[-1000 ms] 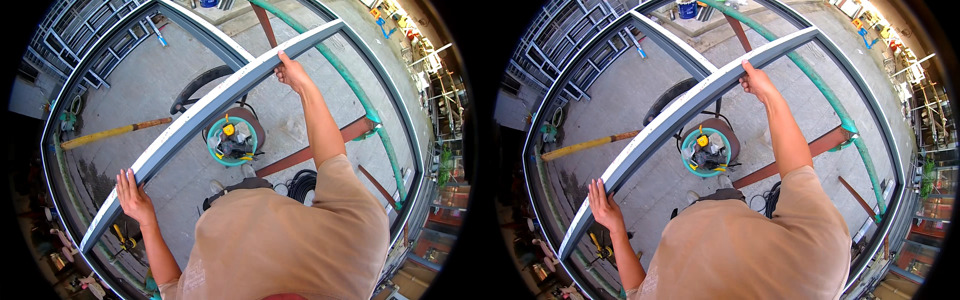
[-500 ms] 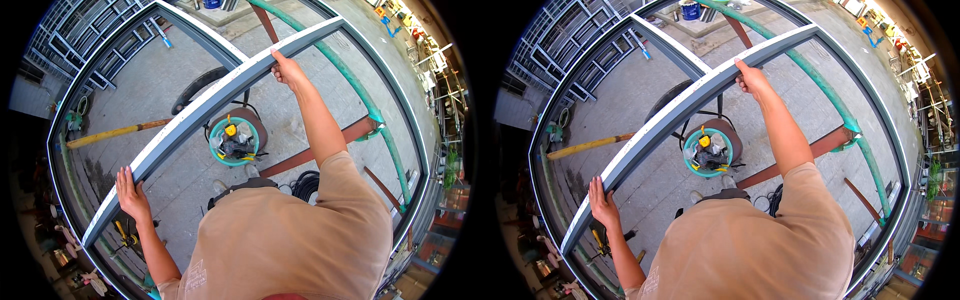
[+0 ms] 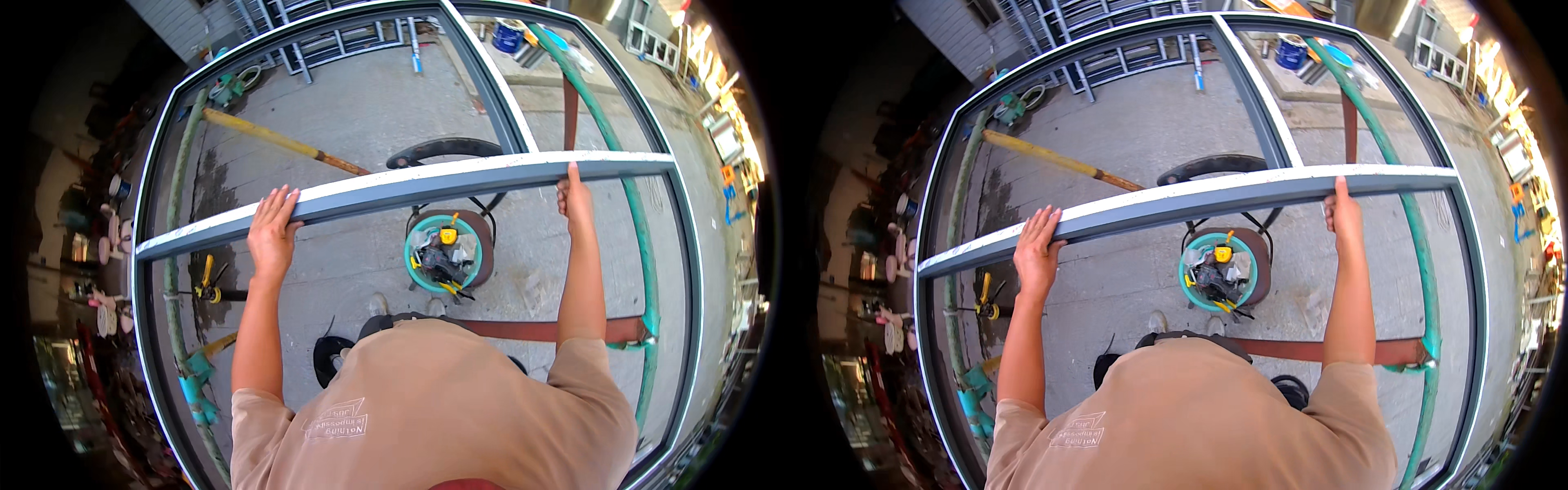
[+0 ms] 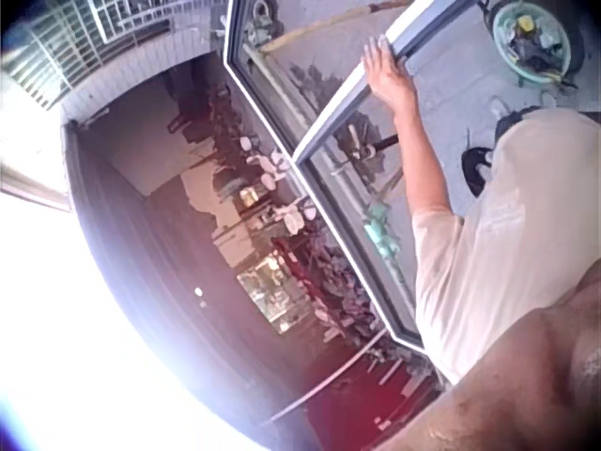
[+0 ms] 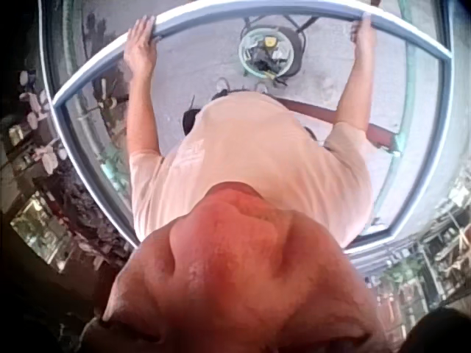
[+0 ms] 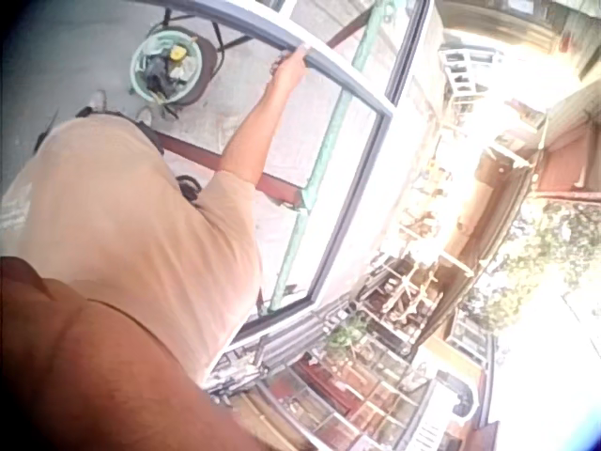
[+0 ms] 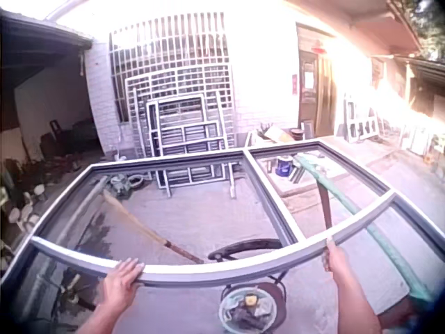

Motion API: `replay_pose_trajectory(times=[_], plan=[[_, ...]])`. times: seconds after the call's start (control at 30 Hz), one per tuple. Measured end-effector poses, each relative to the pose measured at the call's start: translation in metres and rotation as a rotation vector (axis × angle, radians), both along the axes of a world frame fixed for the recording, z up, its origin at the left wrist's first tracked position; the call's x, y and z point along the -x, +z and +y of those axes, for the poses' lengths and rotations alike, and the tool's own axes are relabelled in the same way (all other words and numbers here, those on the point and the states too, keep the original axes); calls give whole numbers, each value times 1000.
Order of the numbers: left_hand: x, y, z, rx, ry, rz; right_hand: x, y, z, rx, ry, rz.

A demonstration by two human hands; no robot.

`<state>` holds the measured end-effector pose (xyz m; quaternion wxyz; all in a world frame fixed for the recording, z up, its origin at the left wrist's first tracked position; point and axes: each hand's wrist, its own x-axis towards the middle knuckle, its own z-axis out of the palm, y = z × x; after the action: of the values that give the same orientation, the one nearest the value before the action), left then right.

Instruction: The person measures and marks metal window frame components using a tape measure and a marker, then carries a beam to a miter saw station to measure it again.

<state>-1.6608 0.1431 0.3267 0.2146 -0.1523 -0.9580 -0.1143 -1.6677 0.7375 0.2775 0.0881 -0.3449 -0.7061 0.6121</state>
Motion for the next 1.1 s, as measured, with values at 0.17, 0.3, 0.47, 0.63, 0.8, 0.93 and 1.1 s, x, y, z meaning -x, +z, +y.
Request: replay_pose_trajectory(times=[0.17, 0.3, 0.47, 0.63, 0.8, 0.93, 1.1], plan=[[-8, 2, -6, -68, 32, -45, -7, -4, -56, -583, 4, 340], [-15, 10, -1, -190, 60, -74, 5, 41, -129, -766, 62, 569], [-33, 74, 69, -838, -188, 34, 49, 43, -145, -1284, 38, 716], [-78, 142, 61, -952, -675, 4, 69, 13, -136, -1244, 73, 600], [-54, 142, 52, -942, -877, -58, 63, 0, -106, -1292, 30, 522], [-55, 141, 38, -803, -705, -224, 69, -7, -107, -1273, 26, 577], [-50, 140, 46, -855, -656, -306, 60, 16, -146, -1191, 47, 548]])
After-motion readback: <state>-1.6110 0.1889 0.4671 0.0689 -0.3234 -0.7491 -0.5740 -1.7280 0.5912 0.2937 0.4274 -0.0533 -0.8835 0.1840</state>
